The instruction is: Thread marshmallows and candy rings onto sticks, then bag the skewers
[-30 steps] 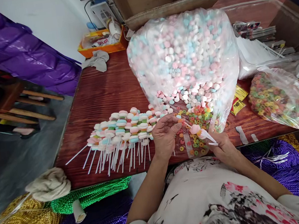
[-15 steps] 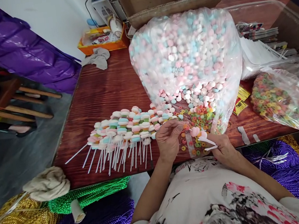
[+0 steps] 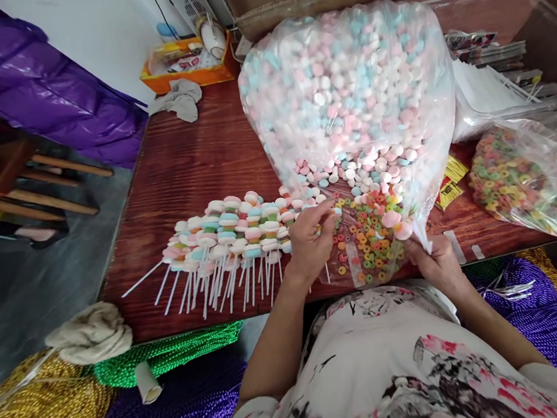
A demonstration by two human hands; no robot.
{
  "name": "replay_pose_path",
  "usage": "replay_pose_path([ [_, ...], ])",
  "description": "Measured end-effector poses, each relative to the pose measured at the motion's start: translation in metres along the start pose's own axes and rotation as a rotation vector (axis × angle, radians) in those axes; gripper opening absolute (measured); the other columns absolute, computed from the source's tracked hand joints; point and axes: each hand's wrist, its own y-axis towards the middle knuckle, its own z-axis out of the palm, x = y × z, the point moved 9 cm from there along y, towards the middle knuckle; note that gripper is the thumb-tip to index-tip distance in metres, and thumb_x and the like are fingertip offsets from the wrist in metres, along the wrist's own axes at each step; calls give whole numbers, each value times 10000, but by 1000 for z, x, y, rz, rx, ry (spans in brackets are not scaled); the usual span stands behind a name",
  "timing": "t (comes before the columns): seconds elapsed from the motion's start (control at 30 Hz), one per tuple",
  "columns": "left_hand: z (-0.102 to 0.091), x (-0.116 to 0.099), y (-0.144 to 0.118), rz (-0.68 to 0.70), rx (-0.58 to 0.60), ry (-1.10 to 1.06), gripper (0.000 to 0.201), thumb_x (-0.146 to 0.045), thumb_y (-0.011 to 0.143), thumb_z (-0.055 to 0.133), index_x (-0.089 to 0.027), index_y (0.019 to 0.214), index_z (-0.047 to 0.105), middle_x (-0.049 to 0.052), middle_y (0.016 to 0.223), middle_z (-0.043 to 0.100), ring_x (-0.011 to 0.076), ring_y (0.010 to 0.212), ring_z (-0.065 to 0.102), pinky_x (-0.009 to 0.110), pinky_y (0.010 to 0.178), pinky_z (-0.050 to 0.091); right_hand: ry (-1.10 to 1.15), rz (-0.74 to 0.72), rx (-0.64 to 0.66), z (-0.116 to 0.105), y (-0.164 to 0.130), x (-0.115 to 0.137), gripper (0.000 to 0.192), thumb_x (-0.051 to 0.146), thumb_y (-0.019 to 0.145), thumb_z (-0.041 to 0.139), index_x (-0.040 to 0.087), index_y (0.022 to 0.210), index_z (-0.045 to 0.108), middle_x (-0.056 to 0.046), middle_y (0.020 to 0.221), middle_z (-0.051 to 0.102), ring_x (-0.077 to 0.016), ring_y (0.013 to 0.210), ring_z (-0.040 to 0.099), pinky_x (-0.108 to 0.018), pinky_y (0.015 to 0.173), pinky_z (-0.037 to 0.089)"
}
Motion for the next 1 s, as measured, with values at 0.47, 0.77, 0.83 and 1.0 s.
replay_pose_path([
  [0.47,76,9,0,116,630,442,186,-32,809,583,-129,836,739,137,928,706,278,967,638,418,839,542,5,-33,18,0,-8,-2,371,238,987,480,205,620,433,32,568,389,-108,523,337,-270,521,292],
  [0.77,46,16,-28,-555,296,-641,268,-377,760,793,-182,942,786,28,747,720,121,562,585,232,470,484,-19,-112,211,22,-4,17,219,78,875,433,192,727,545,25,620,525,-111,549,410,-247,542,307],
  [0.83,45,16,-30,-561,276,-656,258,-373,751,802,-184,926,790,24,733,708,114,551,578,227,465,482,-69,-124,227,25,-4,18,217,51,825,430,188,752,582,22,618,546,-117,551,428,-246,556,328],
  [1.0,45,5,-21,-427,405,-603,174,-349,757,805,-197,842,805,51,819,722,125,614,608,248,544,524,-164,-118,293,29,-8,17,285,33,792,425,181,859,659,-14,687,635,-145,600,530,-255,605,385],
])
